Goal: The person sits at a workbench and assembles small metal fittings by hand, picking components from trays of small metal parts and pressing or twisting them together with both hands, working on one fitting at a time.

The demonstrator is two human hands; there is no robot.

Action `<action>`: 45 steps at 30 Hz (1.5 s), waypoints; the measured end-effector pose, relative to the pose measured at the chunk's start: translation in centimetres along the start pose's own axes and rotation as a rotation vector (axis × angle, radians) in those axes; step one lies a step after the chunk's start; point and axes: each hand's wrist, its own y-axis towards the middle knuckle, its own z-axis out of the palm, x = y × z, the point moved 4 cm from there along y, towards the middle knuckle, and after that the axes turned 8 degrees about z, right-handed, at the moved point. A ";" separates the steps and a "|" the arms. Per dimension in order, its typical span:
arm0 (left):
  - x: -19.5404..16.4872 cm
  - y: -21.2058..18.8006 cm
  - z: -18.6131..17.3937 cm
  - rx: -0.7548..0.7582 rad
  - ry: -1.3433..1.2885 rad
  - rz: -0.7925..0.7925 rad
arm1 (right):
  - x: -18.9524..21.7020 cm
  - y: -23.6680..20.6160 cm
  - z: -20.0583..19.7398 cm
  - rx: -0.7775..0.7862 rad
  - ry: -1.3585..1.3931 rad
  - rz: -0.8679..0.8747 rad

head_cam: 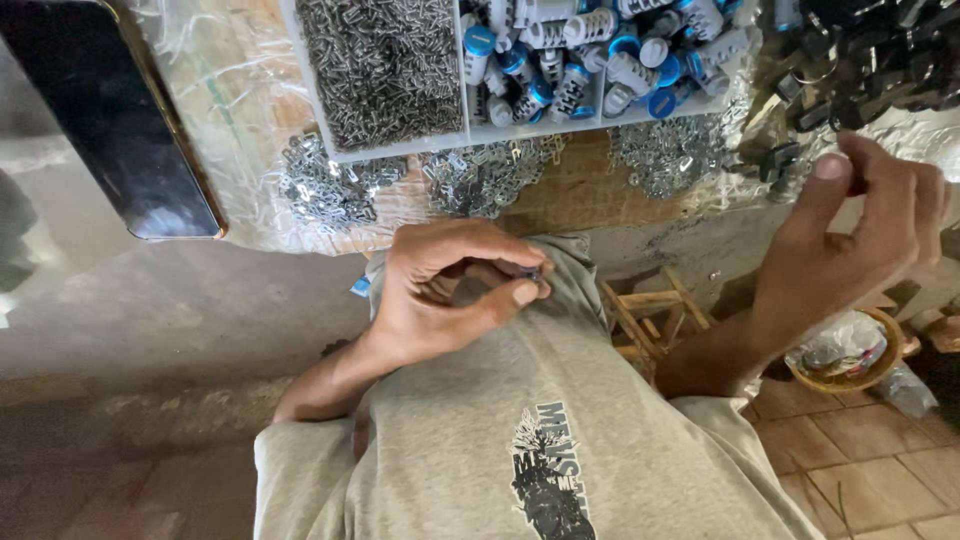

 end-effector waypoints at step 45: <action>-6.3 -0.5 -0.7 0.031 1.025 0.588 | 19.0 0.9 0.6 0.649 0.872 -0.110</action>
